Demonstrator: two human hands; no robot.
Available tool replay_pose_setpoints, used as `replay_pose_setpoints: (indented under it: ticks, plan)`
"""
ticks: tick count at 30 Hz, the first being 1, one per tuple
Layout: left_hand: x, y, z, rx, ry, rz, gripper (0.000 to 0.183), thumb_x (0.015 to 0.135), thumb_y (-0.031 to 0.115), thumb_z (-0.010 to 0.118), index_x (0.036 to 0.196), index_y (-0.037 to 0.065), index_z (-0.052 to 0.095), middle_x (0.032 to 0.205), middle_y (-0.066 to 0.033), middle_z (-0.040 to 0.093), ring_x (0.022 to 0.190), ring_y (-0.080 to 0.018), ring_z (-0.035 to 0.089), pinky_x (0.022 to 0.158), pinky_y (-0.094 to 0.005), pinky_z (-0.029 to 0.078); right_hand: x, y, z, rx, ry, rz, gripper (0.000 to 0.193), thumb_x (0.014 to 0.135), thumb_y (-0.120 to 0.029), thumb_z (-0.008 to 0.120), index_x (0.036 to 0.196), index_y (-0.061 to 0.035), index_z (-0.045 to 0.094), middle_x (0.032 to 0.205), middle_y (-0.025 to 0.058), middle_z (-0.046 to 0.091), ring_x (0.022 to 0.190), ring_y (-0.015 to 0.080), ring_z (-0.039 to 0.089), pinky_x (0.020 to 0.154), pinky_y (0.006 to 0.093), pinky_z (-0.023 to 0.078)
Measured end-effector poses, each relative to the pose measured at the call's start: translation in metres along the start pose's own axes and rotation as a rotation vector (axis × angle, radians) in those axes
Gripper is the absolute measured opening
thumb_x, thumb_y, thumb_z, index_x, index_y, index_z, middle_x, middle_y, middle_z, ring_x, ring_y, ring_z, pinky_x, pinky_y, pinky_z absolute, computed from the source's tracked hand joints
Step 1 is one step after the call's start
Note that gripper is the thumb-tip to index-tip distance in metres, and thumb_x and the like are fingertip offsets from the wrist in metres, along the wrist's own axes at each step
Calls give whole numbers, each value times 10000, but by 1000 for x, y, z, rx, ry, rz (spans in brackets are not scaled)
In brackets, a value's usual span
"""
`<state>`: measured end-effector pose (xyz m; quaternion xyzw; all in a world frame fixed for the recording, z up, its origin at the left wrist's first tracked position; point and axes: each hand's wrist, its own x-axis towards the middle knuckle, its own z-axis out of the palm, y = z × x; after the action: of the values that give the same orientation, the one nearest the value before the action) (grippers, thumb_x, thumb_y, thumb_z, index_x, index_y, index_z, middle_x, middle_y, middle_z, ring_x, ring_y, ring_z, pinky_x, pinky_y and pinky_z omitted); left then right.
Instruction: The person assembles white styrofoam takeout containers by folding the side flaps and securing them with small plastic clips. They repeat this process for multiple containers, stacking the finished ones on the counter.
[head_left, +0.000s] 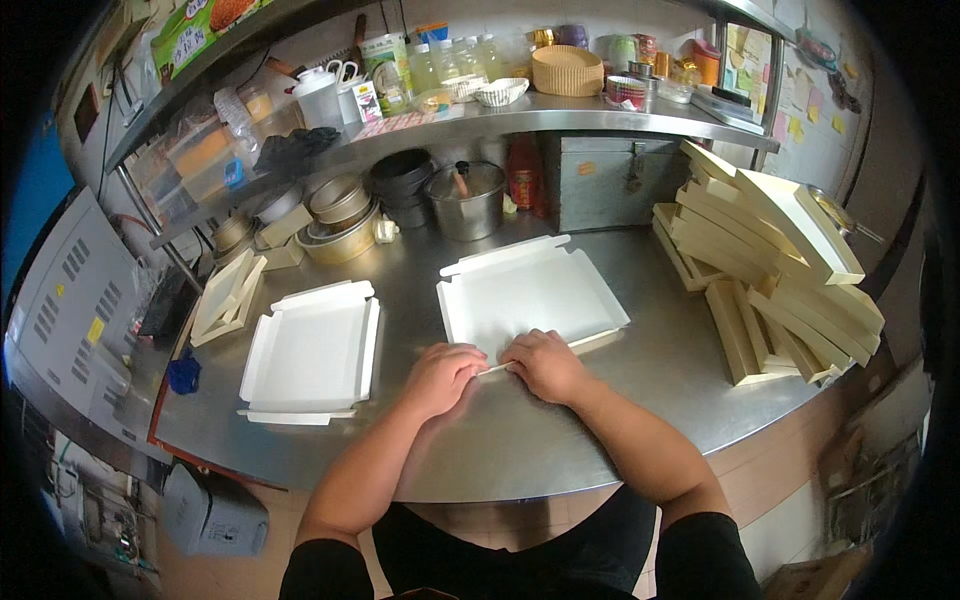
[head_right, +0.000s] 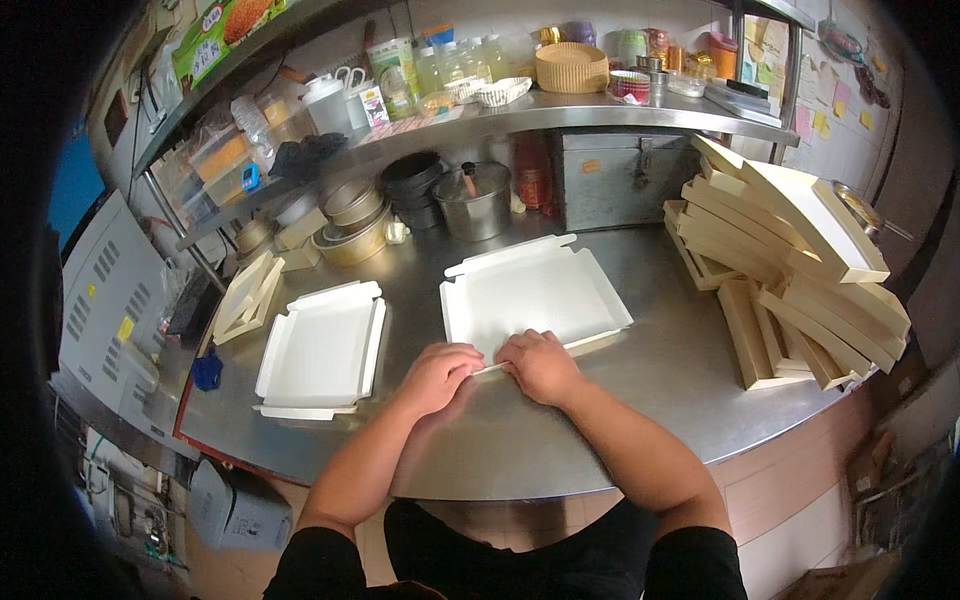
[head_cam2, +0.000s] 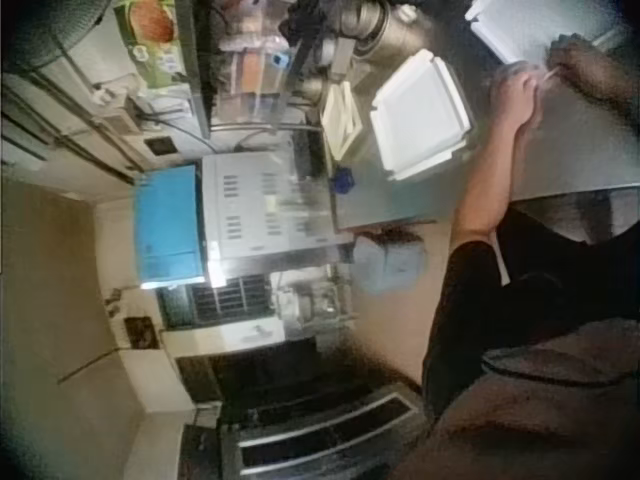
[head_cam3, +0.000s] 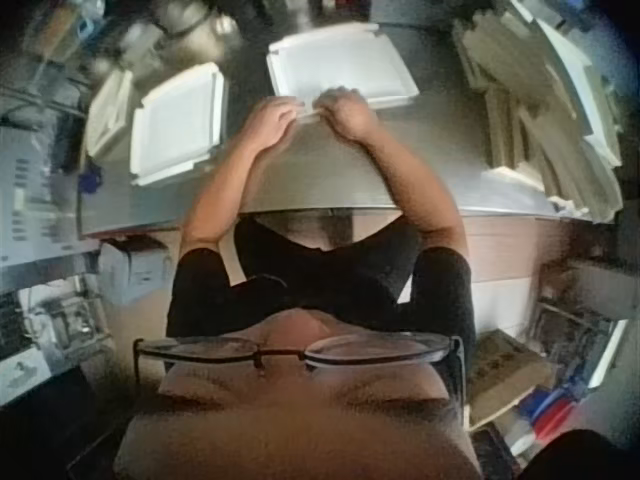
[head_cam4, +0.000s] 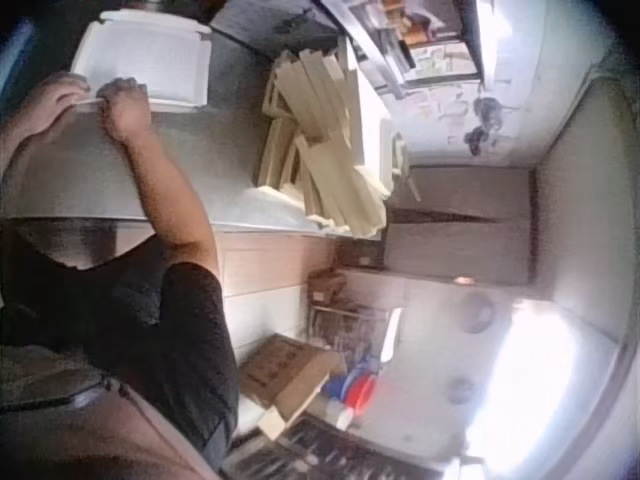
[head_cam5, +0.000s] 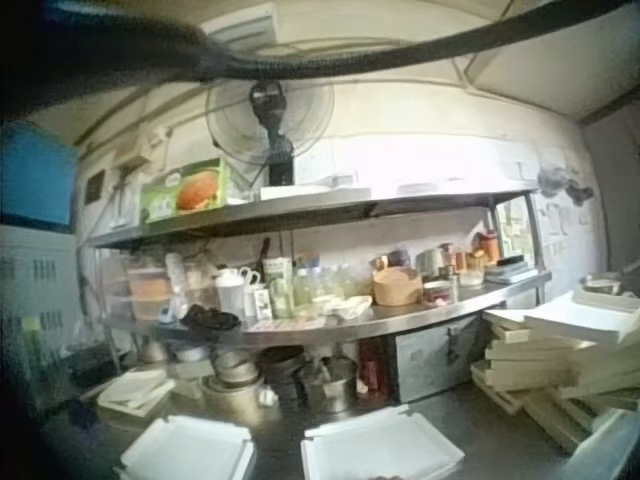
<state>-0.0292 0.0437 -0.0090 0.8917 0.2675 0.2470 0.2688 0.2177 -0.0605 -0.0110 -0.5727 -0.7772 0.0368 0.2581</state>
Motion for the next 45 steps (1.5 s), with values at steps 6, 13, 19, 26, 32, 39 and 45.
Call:
replay_pose_setpoints:
  ticks: [6, 13, 19, 26, 32, 39, 45]
  plan:
    - [-2, -2, 11, 117, 144, 46, 191, 944, 169, 811, 1105, 68, 809, 1217, -95, 787, 1118, -312, 732, 991, -443, 565, 4, -11, 1, 24, -26, -73, 170, 996, -206, 722, 1147, -184, 796, 1131, 14, 751, 1144, 276, 677, 1008, 467, 471]
    - [-4, 21, 13, 24, 169, 9, 213, 840, 118, 894, 1023, 78, 792, 1144, -78, 742, 1143, -305, 717, 975, -423, 569, 1, -3, 3, 69, 26, -21, 167, 968, -196, 744, 1122, -191, 810, 1111, 15, 752, 1127, 273, 678, 1028, 456, 457]
    - [-18, 45, 1, -91, 34, 165, 258, 825, 96, 911, 1042, 95, 774, 1142, -93, 739, 1114, -265, 746, 946, -422, 598, -1, 6, -2, 285, -62, -146, 146, 895, -182, 800, 1037, -174, 831, 1074, 11, 779, 1105, 289, 688, 1048, 449, 453]
    - [-15, 47, -10, 150, -152, 149, 498, 849, 244, 919, 1251, 109, 656, 1106, -108, 791, 1062, -336, 786, 898, -449, 614, 0, 9, -5, 387, -186, -216, 170, 817, -188, 884, 977, -164, 830, 1069, 10, 786, 1110, 282, 692, 1065, 456, 450]
    - [-16, 62, -16, 236, -277, 141, 482, 877, 277, 893, 1241, 152, 603, 1117, -83, 780, 1065, -348, 768, 892, -451, 600, -2, -10, -14, 359, -171, -176, 233, 810, -214, 920, 1004, -127, 824, 1097, 80, 780, 1140, 328, 688, 1113, 469, 432]
    - [-20, 56, -15, 285, -264, 172, 401, 838, 330, 920, 1139, 191, 692, 1044, -50, 736, 967, -309, 750, 843, -454, 591, -2, 7, -1, 404, -209, -179, 304, 766, -332, 962, 934, -135, 804, 1062, 57, 758, 1128, 313, 688, 1060, 467, 464]
    - [-22, 47, -12, 300, -176, 297, 436, 807, 288, 949, 1155, 188, 706, 1099, -45, 720, 1067, -302, 700, 935, -451, 555, 1, -2, -10, 249, -133, -134, 393, 713, -422, 980, 856, -123, 769, 953, 27, 746, 1046, 288, 701, 983, 443, 483]
